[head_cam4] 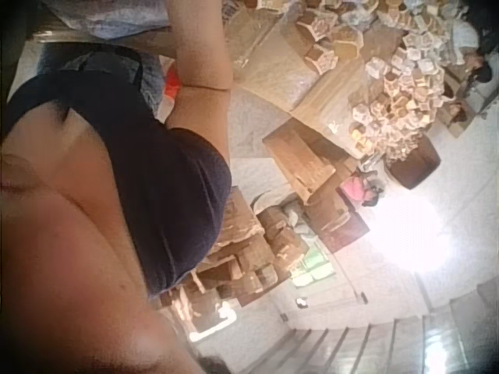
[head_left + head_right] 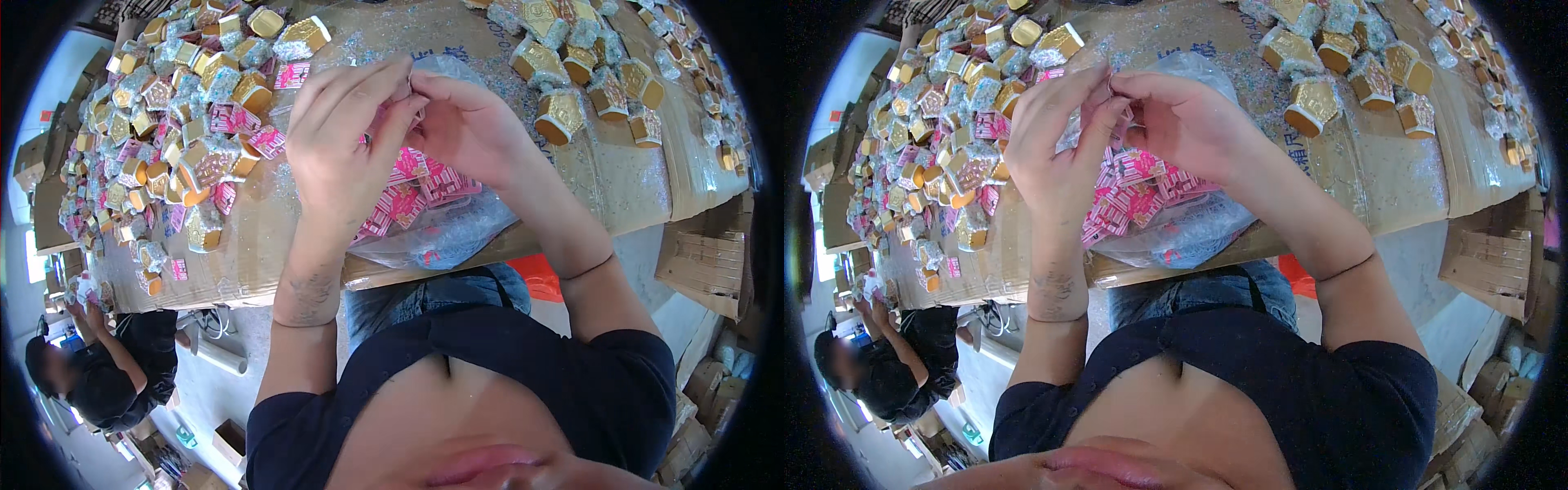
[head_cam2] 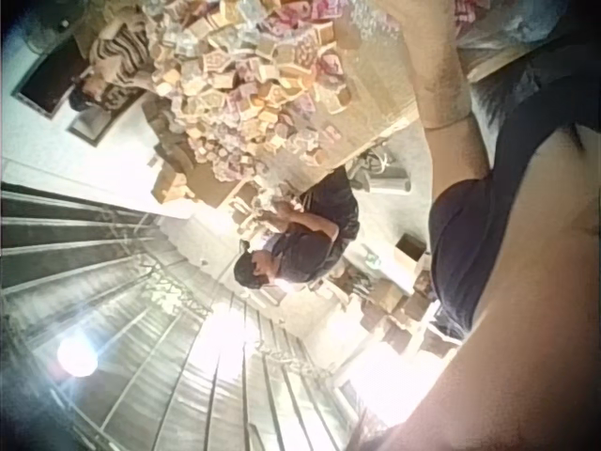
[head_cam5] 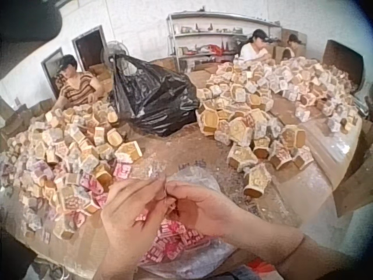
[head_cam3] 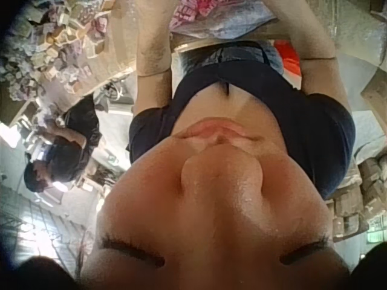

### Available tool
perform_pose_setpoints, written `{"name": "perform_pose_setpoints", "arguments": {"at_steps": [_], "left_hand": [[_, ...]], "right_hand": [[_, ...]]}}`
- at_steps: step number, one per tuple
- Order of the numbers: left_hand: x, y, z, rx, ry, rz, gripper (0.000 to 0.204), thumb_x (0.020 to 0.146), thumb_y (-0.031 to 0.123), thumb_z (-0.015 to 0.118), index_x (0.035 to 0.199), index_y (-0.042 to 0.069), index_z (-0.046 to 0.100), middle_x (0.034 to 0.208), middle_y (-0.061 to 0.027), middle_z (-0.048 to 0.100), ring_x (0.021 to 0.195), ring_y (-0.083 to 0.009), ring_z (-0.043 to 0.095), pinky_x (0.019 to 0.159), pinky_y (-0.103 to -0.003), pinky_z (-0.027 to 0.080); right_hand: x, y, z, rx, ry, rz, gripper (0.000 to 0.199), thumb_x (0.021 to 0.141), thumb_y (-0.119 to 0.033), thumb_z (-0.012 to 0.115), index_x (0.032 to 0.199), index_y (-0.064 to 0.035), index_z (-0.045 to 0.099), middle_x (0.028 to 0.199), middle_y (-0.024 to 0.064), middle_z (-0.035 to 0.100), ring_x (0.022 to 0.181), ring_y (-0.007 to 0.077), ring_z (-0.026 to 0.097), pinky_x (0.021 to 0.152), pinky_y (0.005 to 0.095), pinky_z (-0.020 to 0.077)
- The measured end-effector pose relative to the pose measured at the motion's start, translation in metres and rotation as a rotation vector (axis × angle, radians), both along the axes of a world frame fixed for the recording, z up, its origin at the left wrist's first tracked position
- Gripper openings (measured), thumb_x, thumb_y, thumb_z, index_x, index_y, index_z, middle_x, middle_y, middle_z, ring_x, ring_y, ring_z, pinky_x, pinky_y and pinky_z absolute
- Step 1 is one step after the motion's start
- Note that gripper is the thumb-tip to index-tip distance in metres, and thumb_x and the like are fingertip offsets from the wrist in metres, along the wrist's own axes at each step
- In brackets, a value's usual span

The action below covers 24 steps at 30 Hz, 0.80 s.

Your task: Attaching labels to foam cubes using plastic fasteners and organizing them on a workbench.

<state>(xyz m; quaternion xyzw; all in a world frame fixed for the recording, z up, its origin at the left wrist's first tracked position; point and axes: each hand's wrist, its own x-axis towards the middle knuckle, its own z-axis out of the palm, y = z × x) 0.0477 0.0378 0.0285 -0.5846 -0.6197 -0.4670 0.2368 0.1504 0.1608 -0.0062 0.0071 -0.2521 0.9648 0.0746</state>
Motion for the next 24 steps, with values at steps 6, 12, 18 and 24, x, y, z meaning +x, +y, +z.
{"name": "perform_pose_setpoints", "arguments": {"at_steps": [6, 12, 18, 24], "left_hand": [[-0.004, -0.003, 0.0, -0.055, -0.119, -0.13, 0.025, 0.07, 0.004, 0.078, 0.095, 0.006, 0.074, 0.09, -0.0055, 0.072, 0.085, -0.0226, 0.065, 0.079, -0.032, 0.051], [-0.007, -0.005, -0.003, -0.029, -0.288, -0.14, 0.014, 0.075, 0.002, 0.076, 0.089, 0.004, 0.074, 0.09, -0.006, 0.073, 0.081, -0.0183, 0.066, 0.076, -0.03, 0.051], [-0.005, -0.01, 0.0, -0.04, -0.871, -0.242, 0.011, 0.083, 0.005, 0.074, 0.093, -0.001, 0.072, 0.089, -0.0077, 0.072, 0.082, -0.0121, 0.066, 0.077, -0.026, 0.052], [-0.014, -0.009, -0.002, -0.113, -1.088, -0.549, 0.015, 0.091, 0.007, 0.065, 0.102, -0.004, 0.068, 0.094, -0.01, 0.071, 0.084, -0.014, 0.067, 0.079, -0.026, 0.054]], "right_hand": [[0.0, 0.002, -0.002, 0.115, -0.053, -0.075, 0.013, 0.093, -0.014, 0.058, 0.102, -0.0074, 0.065, 0.092, -0.0003, 0.064, 0.082, 0.0089, 0.057, 0.074, 0.0273, 0.0451], [-0.001, 0.008, 0.001, 0.382, -0.02, -0.078, 0.013, 0.09, -0.017, 0.065, 0.101, -0.0098, 0.066, 0.09, -0.0043, 0.061, 0.081, 0.0049, 0.054, 0.068, 0.0225, 0.041], [0.002, 0.009, 0.009, 0.608, -0.045, -0.355, 0.019, 0.088, -0.018, 0.069, 0.105, -0.0083, 0.068, 0.088, -0.0052, 0.062, 0.077, 0.0021, 0.051, 0.066, 0.0196, 0.0379], [0.001, 0.011, 0.011, 0.757, 0.0, -0.419, 0.017, 0.089, -0.017, 0.069, 0.102, -0.0056, 0.069, 0.081, -0.0066, 0.06, 0.071, 0.0009, 0.048, 0.063, 0.0197, 0.0364]]}}
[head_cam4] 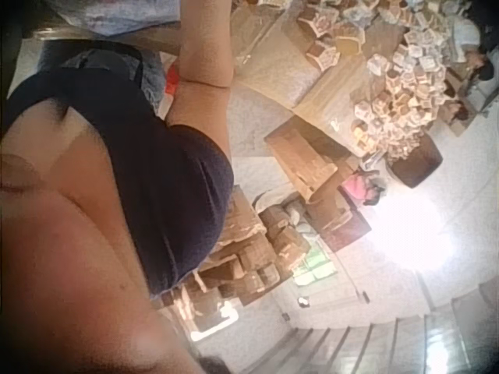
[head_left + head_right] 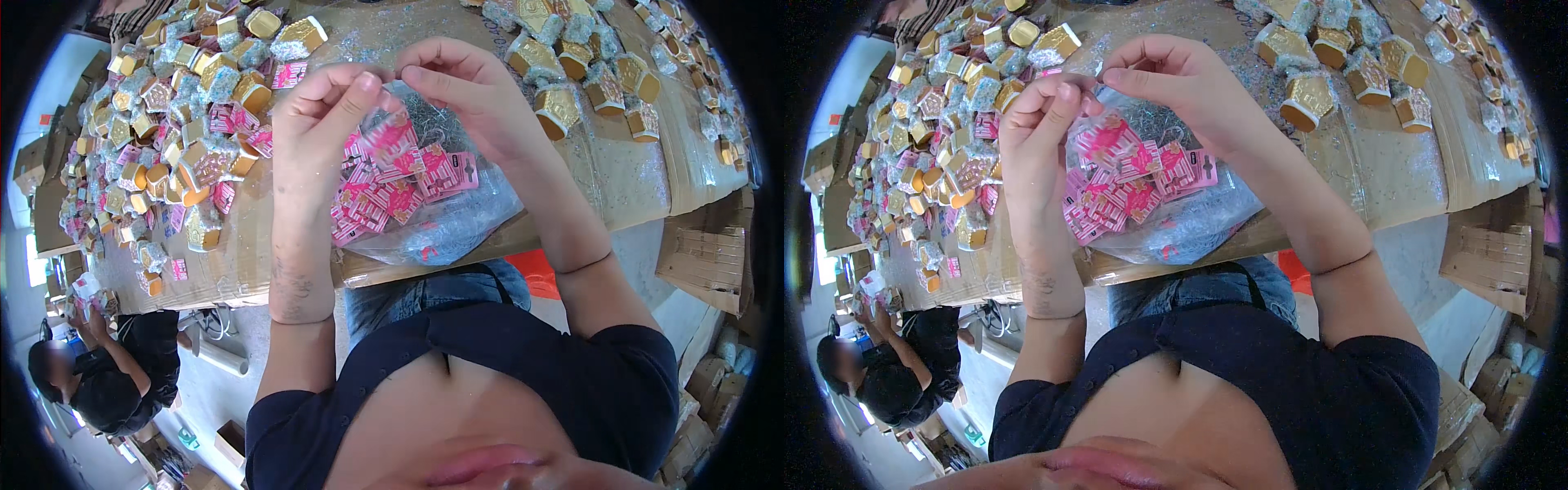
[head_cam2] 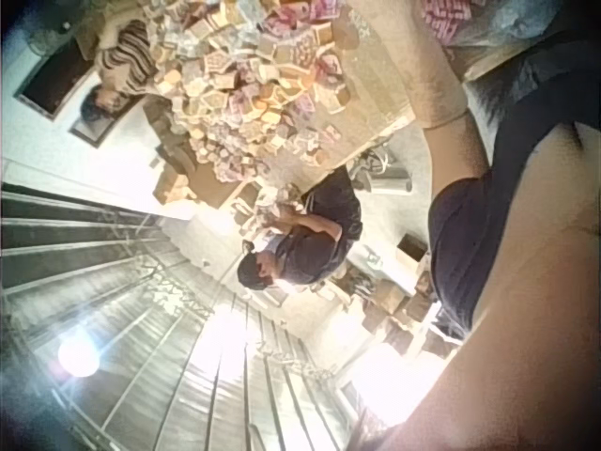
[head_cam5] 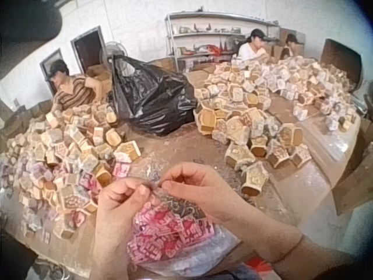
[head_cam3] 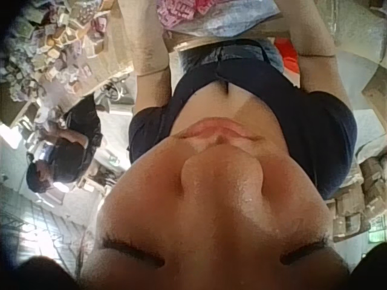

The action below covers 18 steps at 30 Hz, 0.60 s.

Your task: Attaching labels to foam cubes using plastic fasteners and organizing them on a workbench.

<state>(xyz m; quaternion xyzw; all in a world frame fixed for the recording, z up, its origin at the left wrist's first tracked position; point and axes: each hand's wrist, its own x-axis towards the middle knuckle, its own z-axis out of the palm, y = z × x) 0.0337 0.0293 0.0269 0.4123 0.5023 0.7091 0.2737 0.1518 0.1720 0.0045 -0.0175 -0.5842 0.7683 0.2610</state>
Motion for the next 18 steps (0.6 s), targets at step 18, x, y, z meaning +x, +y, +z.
{"name": "perform_pose_setpoints", "arguments": {"at_steps": [18], "left_hand": [[0.013, 0.005, -0.003, -0.103, 0.078, 0.117, 0.023, 0.098, 0.015, 0.058, 0.108, -0.003, 0.067, 0.091, -0.0066, 0.068, 0.085, -0.0116, 0.062, 0.081, -0.022, 0.047]], "right_hand": [[0.004, -0.004, 0.009, 1.04, 0.205, -0.729, 0.011, 0.077, -0.01, 0.073, 0.087, -0.009, 0.067, 0.091, 0.0062, 0.064, 0.088, 0.0267, 0.061, 0.076, 0.0352, 0.0479]]}}
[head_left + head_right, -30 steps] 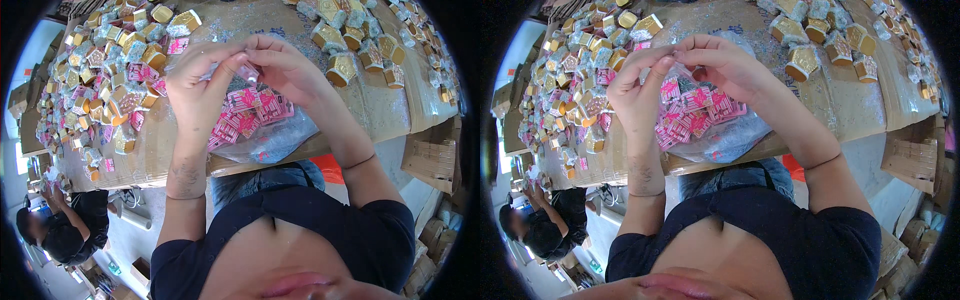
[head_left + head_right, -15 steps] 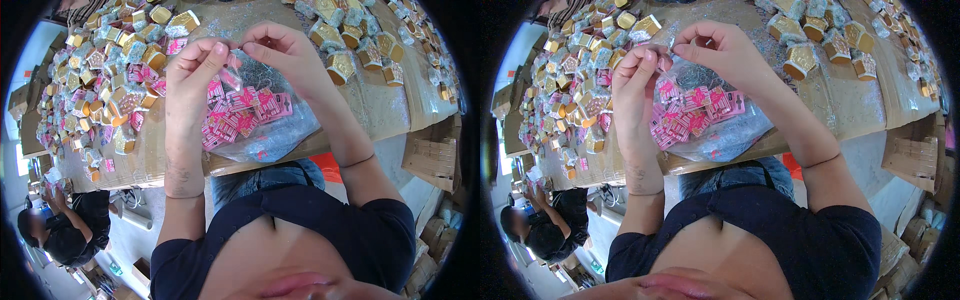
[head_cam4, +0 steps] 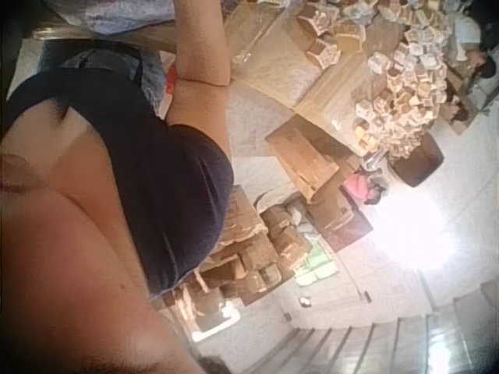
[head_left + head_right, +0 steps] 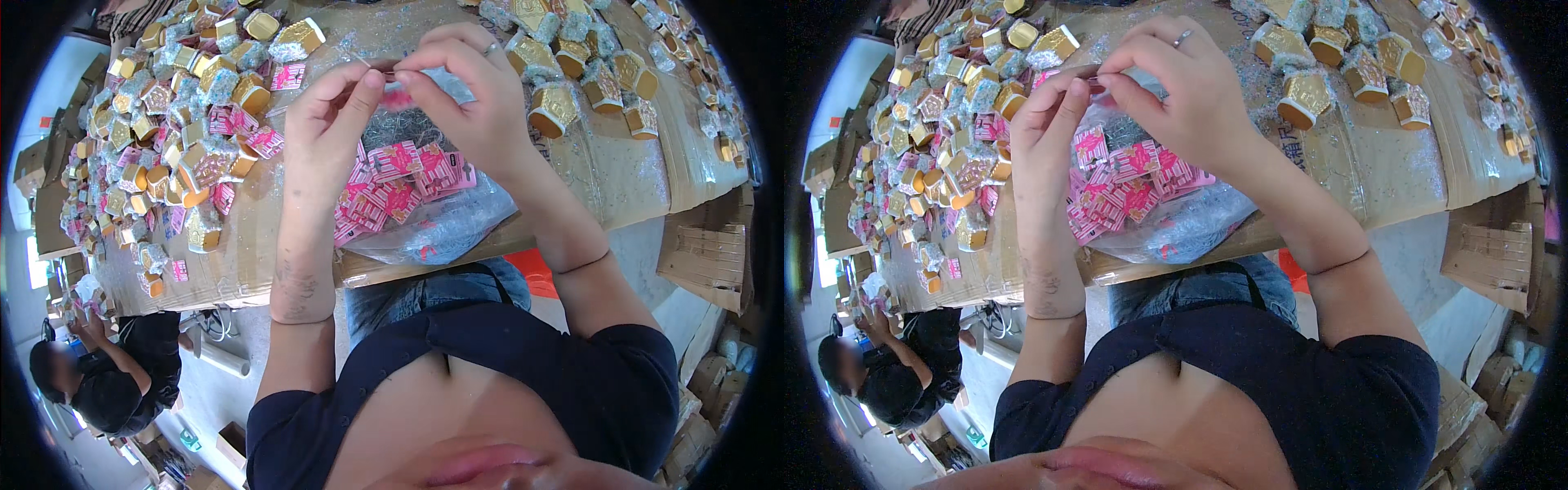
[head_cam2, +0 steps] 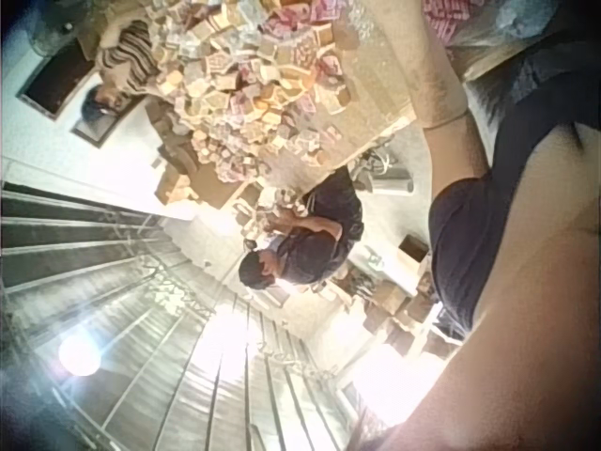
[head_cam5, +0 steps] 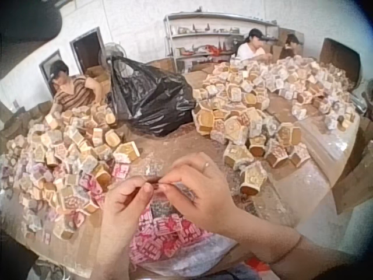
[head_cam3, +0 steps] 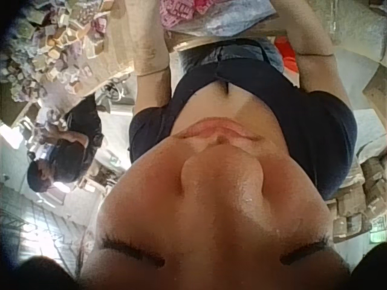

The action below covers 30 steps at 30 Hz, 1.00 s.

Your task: Attaching labels to foam cubes using plastic fasteners and organizing them on a workbench.

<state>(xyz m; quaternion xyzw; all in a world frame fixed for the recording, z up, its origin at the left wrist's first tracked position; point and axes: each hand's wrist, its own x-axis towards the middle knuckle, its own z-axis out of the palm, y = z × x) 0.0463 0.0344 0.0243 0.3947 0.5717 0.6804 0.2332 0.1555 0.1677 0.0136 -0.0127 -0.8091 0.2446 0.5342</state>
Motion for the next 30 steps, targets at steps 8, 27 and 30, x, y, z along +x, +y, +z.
{"name": "perform_pose_setpoints", "arguments": {"at_steps": [8, 27, 30], "left_hand": [[-0.009, -0.008, 0.006, 0.013, -0.127, -0.25, 0.024, 0.099, 0.018, 0.054, 0.092, -0.002, 0.065, 0.085, -0.0034, 0.064, 0.079, -0.0116, 0.058, 0.078, -0.024, 0.045], [-0.009, -0.006, 0.004, -0.133, -0.115, -0.45, 0.02, 0.098, 0.016, 0.057, 0.096, -0.002, 0.066, 0.087, -0.0034, 0.066, 0.082, -0.0106, 0.061, 0.079, -0.024, 0.048], [-0.004, -0.002, -0.002, -0.108, -0.063, -0.282, 0.016, 0.096, 0.013, 0.06, 0.097, -0.002, 0.066, 0.09, -0.005, 0.067, 0.083, -0.0111, 0.063, 0.078, -0.024, 0.049]], "right_hand": [[0.006, 0.01, 0.005, -0.388, -0.246, 0.476, 0.026, 0.086, -0.021, 0.071, 0.109, -0.0092, 0.067, 0.103, 0.0035, 0.063, 0.094, 0.0156, 0.059, 0.079, 0.03, 0.0465], [0.006, 0.008, 0.004, -0.762, -0.323, 0.681, 0.01, 0.092, -0.01, 0.065, 0.093, -0.0009, 0.063, 0.084, 0.002, 0.065, 0.077, 0.0067, 0.06, 0.068, 0.022, 0.0481], [0.004, 0.003, 0.004, -0.701, -0.27, 0.546, 0.01, 0.09, -0.009, 0.066, 0.091, 0.0001, 0.062, 0.081, 0.0027, 0.064, 0.075, 0.0071, 0.06, 0.066, 0.0231, 0.0482]]}}
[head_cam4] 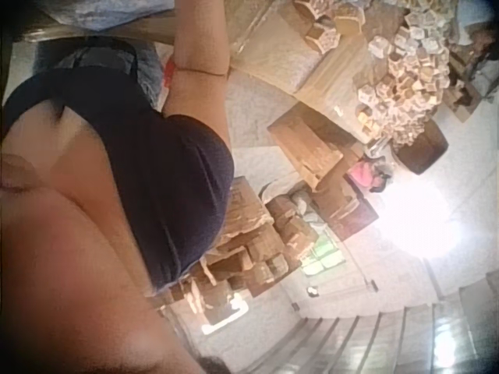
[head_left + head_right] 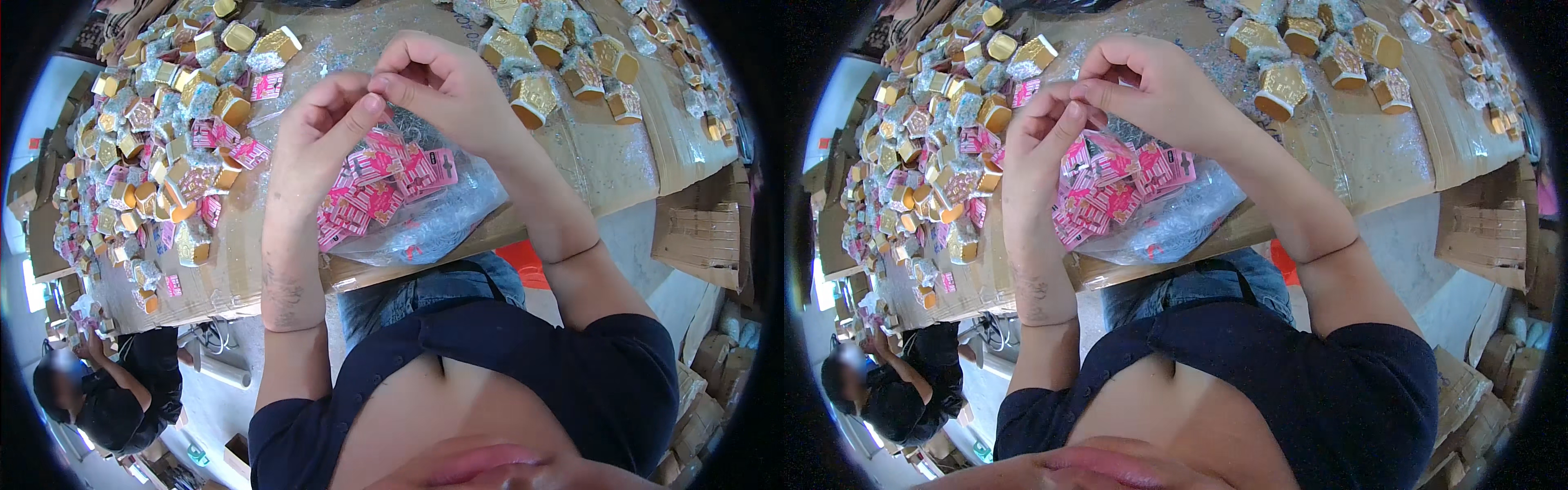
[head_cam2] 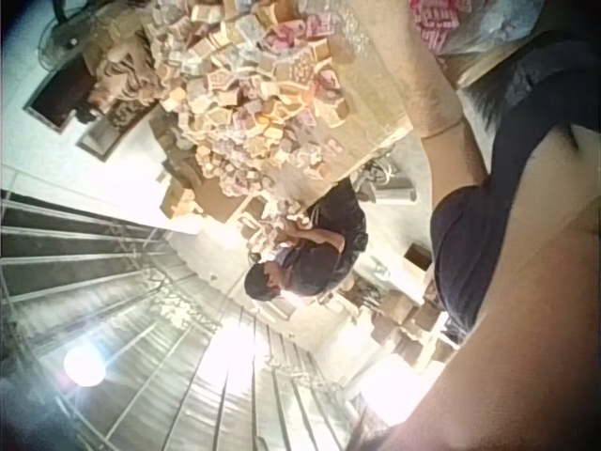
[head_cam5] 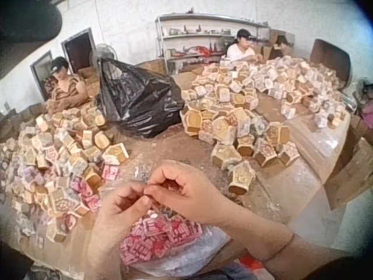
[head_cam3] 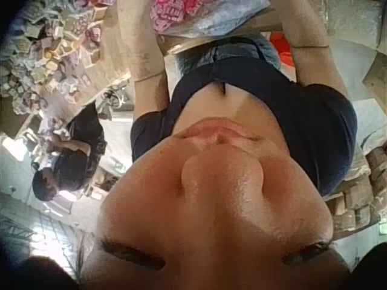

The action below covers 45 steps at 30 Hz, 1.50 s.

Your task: Attaching labels to foam cubes using plastic fasteners and organizing them on a workbench.

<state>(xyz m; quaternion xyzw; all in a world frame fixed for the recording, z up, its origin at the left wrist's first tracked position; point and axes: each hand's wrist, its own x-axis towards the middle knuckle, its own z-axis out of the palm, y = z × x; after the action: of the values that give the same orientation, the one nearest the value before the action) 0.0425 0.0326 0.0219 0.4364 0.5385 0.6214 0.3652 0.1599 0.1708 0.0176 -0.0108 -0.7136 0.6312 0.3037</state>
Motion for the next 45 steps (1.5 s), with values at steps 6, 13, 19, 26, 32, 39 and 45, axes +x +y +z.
{"name": "perform_pose_setpoints", "arguments": {"at_steps": [6, 13, 19, 26, 32, 39, 45], "left_hand": [[-0.005, 0.004, -0.005, 0.104, -0.126, 0.034, 0.011, 0.091, 0.007, 0.065, 0.099, -0.002, 0.066, 0.087, -0.0083, 0.069, 0.079, -0.0126, 0.066, 0.072, -0.024, 0.052], [0.005, 0.003, -0.003, 0.131, -0.035, 0.089, 0.01, 0.093, 0.007, 0.063, 0.096, -0.003, 0.065, 0.083, -0.008, 0.068, 0.076, -0.0129, 0.065, 0.068, -0.025, 0.052], [-0.009, -0.002, -0.003, 0.099, -0.47, -0.225, 0.014, 0.092, 0.009, 0.063, 0.101, -0.002, 0.062, 0.084, -0.008, 0.066, 0.075, -0.0139, 0.065, 0.068, -0.025, 0.053], [-0.014, -0.005, -0.007, -0.004, -0.702, -0.523, 0.017, 0.09, 0.008, 0.065, 0.104, -0.001, 0.061, 0.086, -0.0091, 0.067, 0.078, -0.0165, 0.067, 0.07, -0.028, 0.056], [-0.008, -0.004, -0.007, 0.062, -0.656, -0.399, 0.015, 0.089, 0.007, 0.066, 0.101, -0.001, 0.063, 0.087, -0.0085, 0.067, 0.079, -0.0159, 0.067, 0.07, -0.027, 0.053], [-0.008, -0.001, -0.009, 0.137, -0.681, -0.301, 0.014, 0.088, 0.005, 0.067, 0.1, -0.001, 0.064, 0.087, -0.0086, 0.065, 0.076, -0.0153, 0.064, 0.068, -0.026, 0.05], [-0.012, 0.001, -0.01, 0.187, -0.654, -0.214, 0.014, 0.087, 0.005, 0.068, 0.1, -0.001, 0.065, 0.087, -0.0083, 0.065, 0.075, -0.0151, 0.063, 0.068, -0.026, 0.05]], "right_hand": [[0.005, -0.007, 0.002, 0.19, 0.075, -0.18, 0.01, 0.087, -0.008, 0.069, 0.087, -0.0004, 0.063, 0.079, 0.0048, 0.062, 0.07, 0.0094, 0.06, 0.06, 0.025, 0.0465], [0.004, -0.009, -0.001, 0.356, 0.175, -0.319, 0.011, 0.085, -0.011, 0.071, 0.083, -0.0041, 0.063, 0.077, 0.005, 0.06, 0.07, 0.0172, 0.059, 0.063, 0.0295, 0.0448], [0.005, 0.002, 0.001, 0.485, 0.259, -0.151, 0.006, 0.089, -0.009, 0.067, 0.089, -0.0036, 0.063, 0.086, 0.0027, 0.057, 0.081, 0.0123, 0.054, 0.071, 0.0255, 0.0429], [0.009, 0.004, 0.01, 0.423, 0.336, 0.083, 0.006, 0.084, -0.008, 0.071, 0.087, -0.0039, 0.068, 0.085, 0.006, 0.061, 0.084, 0.0167, 0.056, 0.074, 0.0282, 0.0436], [0.007, 0.006, 0.005, 0.346, 0.322, 0.09, 0.008, 0.083, -0.008, 0.071, 0.088, -0.0029, 0.069, 0.088, 0.0067, 0.063, 0.086, 0.0181, 0.057, 0.077, 0.0287, 0.044], [0.011, 0.035, 0.018, 0.172, 0.015, -0.31, 0.028, 0.087, -0.019, 0.068, 0.111, -0.0037, 0.067, 0.104, 0.0135, 0.066, 0.1, 0.0257, 0.06, 0.088, 0.0339, 0.0468], [0.02, 0.107, -0.01, 0.876, -0.607, -1.121, 0.059, 0.091, -0.017, 0.064, 0.14, 0.0008, 0.037, 0.119, 0.0225, 0.058, 0.114, 0.0234, 0.057, 0.092, 0.0316, 0.0471]]}}
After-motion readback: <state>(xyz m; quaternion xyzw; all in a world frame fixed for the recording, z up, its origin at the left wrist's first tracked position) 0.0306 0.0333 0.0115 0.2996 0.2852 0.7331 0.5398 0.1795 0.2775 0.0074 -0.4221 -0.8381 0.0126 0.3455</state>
